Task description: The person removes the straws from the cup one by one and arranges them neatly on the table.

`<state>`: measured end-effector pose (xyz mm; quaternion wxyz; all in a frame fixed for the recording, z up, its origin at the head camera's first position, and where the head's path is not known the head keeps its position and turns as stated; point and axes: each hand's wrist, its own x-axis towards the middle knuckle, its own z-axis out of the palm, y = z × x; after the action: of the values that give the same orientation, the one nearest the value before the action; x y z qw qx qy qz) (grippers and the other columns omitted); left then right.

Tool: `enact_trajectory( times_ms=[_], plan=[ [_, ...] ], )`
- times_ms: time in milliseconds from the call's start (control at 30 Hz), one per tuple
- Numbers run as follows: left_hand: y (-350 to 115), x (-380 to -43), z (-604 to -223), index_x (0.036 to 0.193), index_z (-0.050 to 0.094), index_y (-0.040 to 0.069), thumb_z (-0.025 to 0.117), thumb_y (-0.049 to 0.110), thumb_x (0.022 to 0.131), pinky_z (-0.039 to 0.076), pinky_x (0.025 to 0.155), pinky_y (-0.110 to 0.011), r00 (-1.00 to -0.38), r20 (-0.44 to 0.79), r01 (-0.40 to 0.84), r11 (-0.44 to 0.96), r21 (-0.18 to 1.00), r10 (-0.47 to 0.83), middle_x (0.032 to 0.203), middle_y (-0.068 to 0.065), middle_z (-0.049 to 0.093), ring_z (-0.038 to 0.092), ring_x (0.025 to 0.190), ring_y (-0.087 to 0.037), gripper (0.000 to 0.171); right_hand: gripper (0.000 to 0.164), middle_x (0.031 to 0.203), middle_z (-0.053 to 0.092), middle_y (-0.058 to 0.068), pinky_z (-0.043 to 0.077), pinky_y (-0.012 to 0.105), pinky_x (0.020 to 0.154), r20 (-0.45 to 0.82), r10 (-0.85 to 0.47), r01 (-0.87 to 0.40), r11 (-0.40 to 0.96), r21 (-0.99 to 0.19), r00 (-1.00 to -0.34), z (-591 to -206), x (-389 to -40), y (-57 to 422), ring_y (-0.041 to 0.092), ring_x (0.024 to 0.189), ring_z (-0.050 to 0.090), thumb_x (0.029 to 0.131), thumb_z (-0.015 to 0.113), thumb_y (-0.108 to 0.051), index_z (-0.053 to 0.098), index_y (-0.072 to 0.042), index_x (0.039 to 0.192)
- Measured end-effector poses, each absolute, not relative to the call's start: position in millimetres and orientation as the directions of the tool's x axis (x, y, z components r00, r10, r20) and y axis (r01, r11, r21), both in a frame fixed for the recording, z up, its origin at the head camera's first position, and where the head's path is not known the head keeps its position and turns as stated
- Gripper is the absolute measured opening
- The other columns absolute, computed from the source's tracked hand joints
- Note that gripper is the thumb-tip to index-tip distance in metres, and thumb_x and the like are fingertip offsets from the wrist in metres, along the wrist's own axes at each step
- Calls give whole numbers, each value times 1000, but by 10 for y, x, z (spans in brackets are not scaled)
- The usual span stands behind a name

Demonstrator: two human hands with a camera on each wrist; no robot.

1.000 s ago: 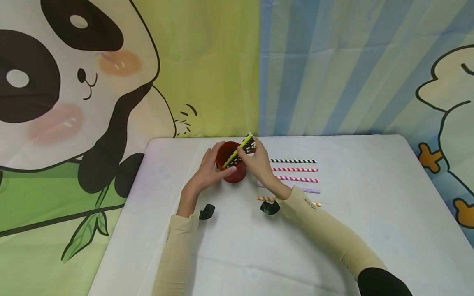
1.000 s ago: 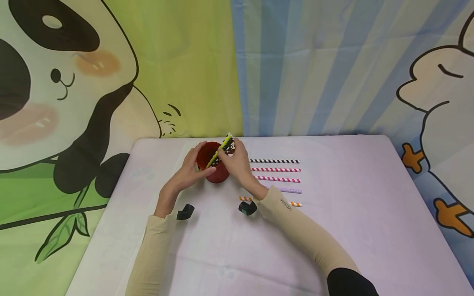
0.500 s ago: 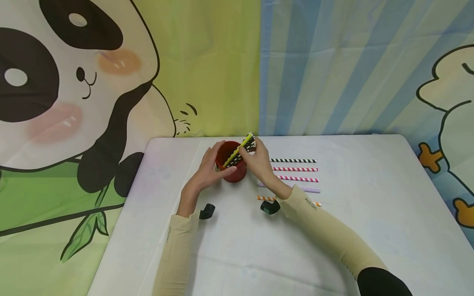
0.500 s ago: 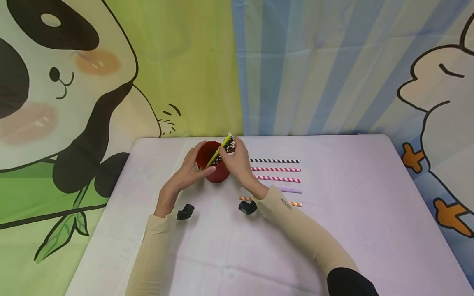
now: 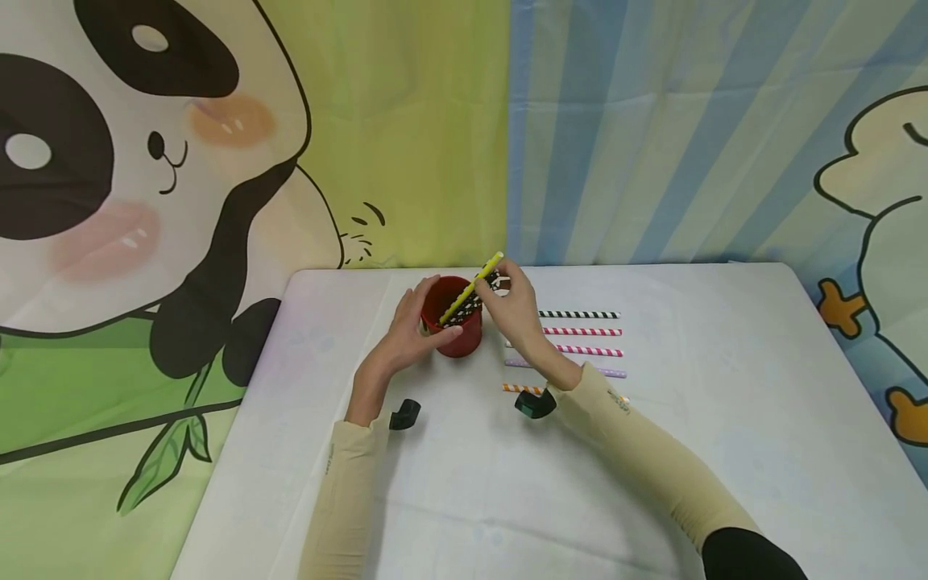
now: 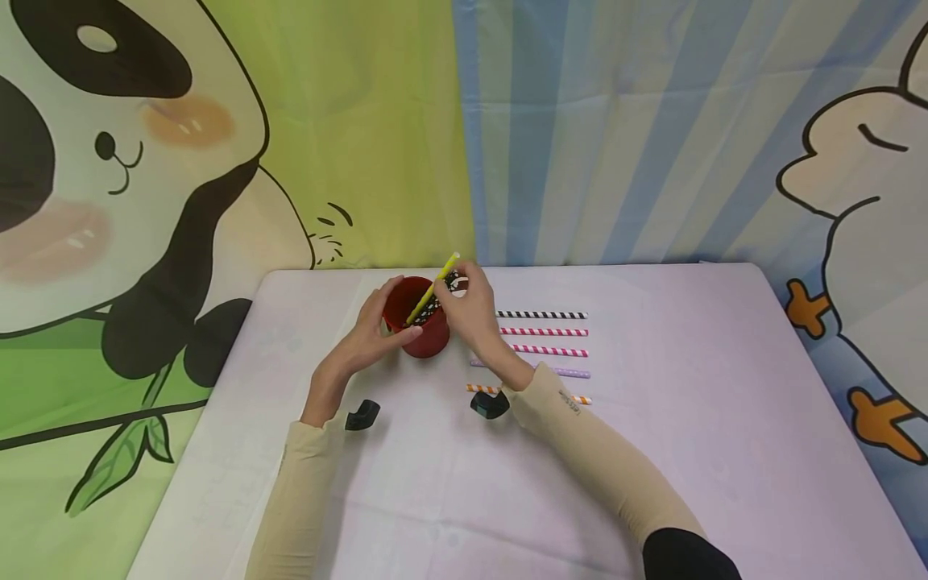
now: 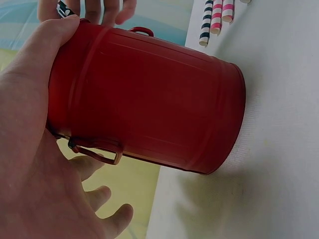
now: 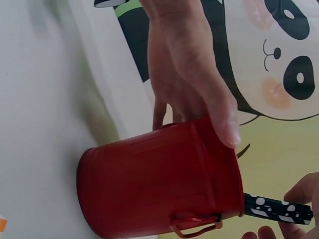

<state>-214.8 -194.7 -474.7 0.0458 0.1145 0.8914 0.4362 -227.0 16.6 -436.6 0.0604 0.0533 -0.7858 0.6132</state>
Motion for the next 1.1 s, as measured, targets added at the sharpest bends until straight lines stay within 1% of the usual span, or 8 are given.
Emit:
enact_trajectory(
  times_ms=[133, 267, 367, 500, 567, 700, 933, 1100],
  plan=[
    [-1946, -2156, -4752, 157, 21, 41, 75, 56, 82, 32, 114, -63, -968, 19, 169, 598, 783, 249, 152, 2, 38, 22, 149, -25, 93, 24, 119, 62, 10, 53, 34, 85, 181, -8, -178, 222, -959, -984, -4308, -2270, 205, 25, 106, 62, 94, 64, -22, 61, -7, 113],
    [-1948, -2159, -4753, 156, 21, 42, 75, 56, 82, 28, 116, -64, -969, 18, 168, 602, 780, 248, 153, 3, 38, 16, 153, -29, 92, 21, 118, 62, 10, 53, 35, 85, 201, -14, -200, 193, -961, -979, -4246, -2260, 247, 26, 105, 63, 95, 63, -20, 61, -5, 110],
    [-1949, -2156, -4753, 156, 22, 43, 75, 56, 82, 26, 117, -64, -970, 17, 166, 602, 781, 244, 153, 4, 38, 12, 154, -29, 92, 22, 117, 63, 12, 52, 37, 86, 218, -13, -217, 167, -962, -976, -4203, -2254, 276, 27, 106, 64, 96, 64, -21, 61, -3, 110],
    [-1946, -2160, -4756, 156, 22, 42, 75, 57, 82, 30, 116, -63, -969, 17, 167, 604, 779, 245, 151, 4, 39, 20, 151, -25, 93, 25, 117, 63, 13, 52, 36, 87, 231, -4, -230, 142, -963, -973, -4142, -2250, 313, 29, 107, 64, 96, 65, -22, 61, -2, 112],
    [-1945, -2162, -4759, 156, 21, 42, 75, 57, 82, 30, 116, -63, -970, 18, 166, 606, 778, 243, 151, 4, 39, 20, 151, -26, 93, 25, 116, 62, 12, 52, 34, 86, 233, 4, -230, 135, -964, -973, -4117, -2253, 333, 28, 108, 64, 96, 65, -22, 61, -3, 111],
    [-1944, -2162, -4761, 156, 21, 44, 76, 55, 83, 27, 117, -64, -970, 20, 169, 606, 777, 244, 153, 3, 39, 14, 154, -29, 92, 23, 115, 62, 10, 53, 30, 84, 255, 17, -251, 130, -959, -967, -4074, -2265, 390, 26, 107, 64, 95, 64, -22, 61, -4, 110],
    [-1941, -2157, -4750, 156, 22, 42, 75, 54, 84, 18, 120, -66, -968, 17, 170, 600, 781, 252, 157, 3, 36, 4, 156, -38, 91, 20, 113, 62, 9, 51, 31, 86, 299, 31, -295, 97, -951, -954, -3982, -2240, 484, 25, 106, 63, 96, 64, -23, 60, -6, 107],
    [-1940, -2150, -4746, 156, 22, 42, 75, 53, 84, 20, 120, -65, -970, 13, 161, 598, 785, 245, 155, 4, 37, 5, 156, -37, 90, 21, 114, 62, 9, 52, 30, 87, 325, 29, -321, 95, -942, -945, -3938, -2207, 503, 24, 107, 64, 97, 63, -21, 60, -4, 109]
  ],
)
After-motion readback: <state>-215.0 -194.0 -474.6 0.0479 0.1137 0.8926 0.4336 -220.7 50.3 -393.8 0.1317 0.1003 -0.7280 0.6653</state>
